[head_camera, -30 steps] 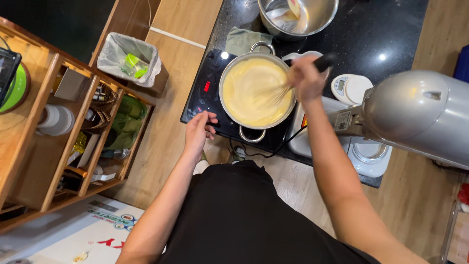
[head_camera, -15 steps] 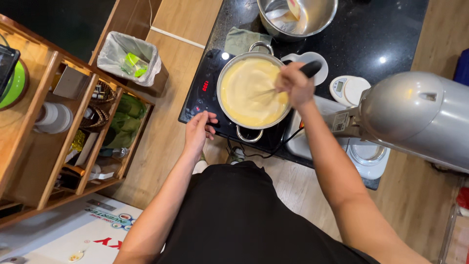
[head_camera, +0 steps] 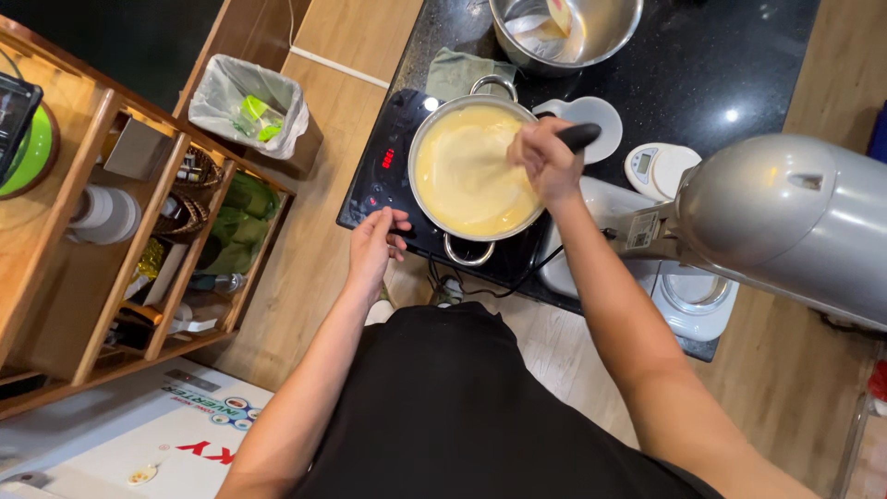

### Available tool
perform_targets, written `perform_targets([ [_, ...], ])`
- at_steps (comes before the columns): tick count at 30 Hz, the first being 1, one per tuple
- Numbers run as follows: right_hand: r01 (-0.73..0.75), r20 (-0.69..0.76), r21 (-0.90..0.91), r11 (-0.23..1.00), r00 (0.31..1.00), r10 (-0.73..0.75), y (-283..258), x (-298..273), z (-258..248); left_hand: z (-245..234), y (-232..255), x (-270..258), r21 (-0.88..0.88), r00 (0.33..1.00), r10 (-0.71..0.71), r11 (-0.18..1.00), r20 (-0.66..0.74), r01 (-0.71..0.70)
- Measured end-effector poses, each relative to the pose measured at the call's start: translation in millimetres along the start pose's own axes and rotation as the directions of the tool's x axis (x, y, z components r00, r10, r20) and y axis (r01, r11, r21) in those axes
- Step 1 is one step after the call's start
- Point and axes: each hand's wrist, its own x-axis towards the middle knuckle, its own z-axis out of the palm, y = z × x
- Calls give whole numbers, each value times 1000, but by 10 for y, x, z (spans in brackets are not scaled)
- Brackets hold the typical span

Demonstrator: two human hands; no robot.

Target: The person whisks a yellow custard mixture in a pot on an induction cooktop. They hold the pot handle with the left hand and whisk continuously with the right hand. The mixture thickens over time.

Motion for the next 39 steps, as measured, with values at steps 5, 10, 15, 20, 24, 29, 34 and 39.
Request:
perform_targets([
  [5,92,-132,-251,964,983,-128,-184,254,-184,31,4,-10,6,1000,20,1000,-19,-20],
  [10,-136,-10,-52,989,991,135,-64,222,-309,80,-4,25,-1,1000,21,1000,-15,-21],
  [15,80,-108,-70,994,990,-88,148,217,-294,79,-93,-15,-1,999,11,1000,-37,-11],
  [20,-58,-204,-54,997,978,46,-184,285,-276,184,176,-222,20,997,-36,999,-65,37],
  [24,-130,-93,17,991,987,131,-66,82,-69,170,-78,-75,-4,998,21,1000,-52,-21],
  [29,65,-73,-241,968,994,-85,-176,379,-281,254,-108,-189,12,998,31,999,-47,-30],
  [34,-165,44,-79,983,985,169,-242,251,-127,328,-141,-258,24,1000,6,1000,-27,-5],
  [39,55,-57,-117,992,996,-62,67,318,-129,316,-187,-294,27,996,20,999,-84,-18],
])
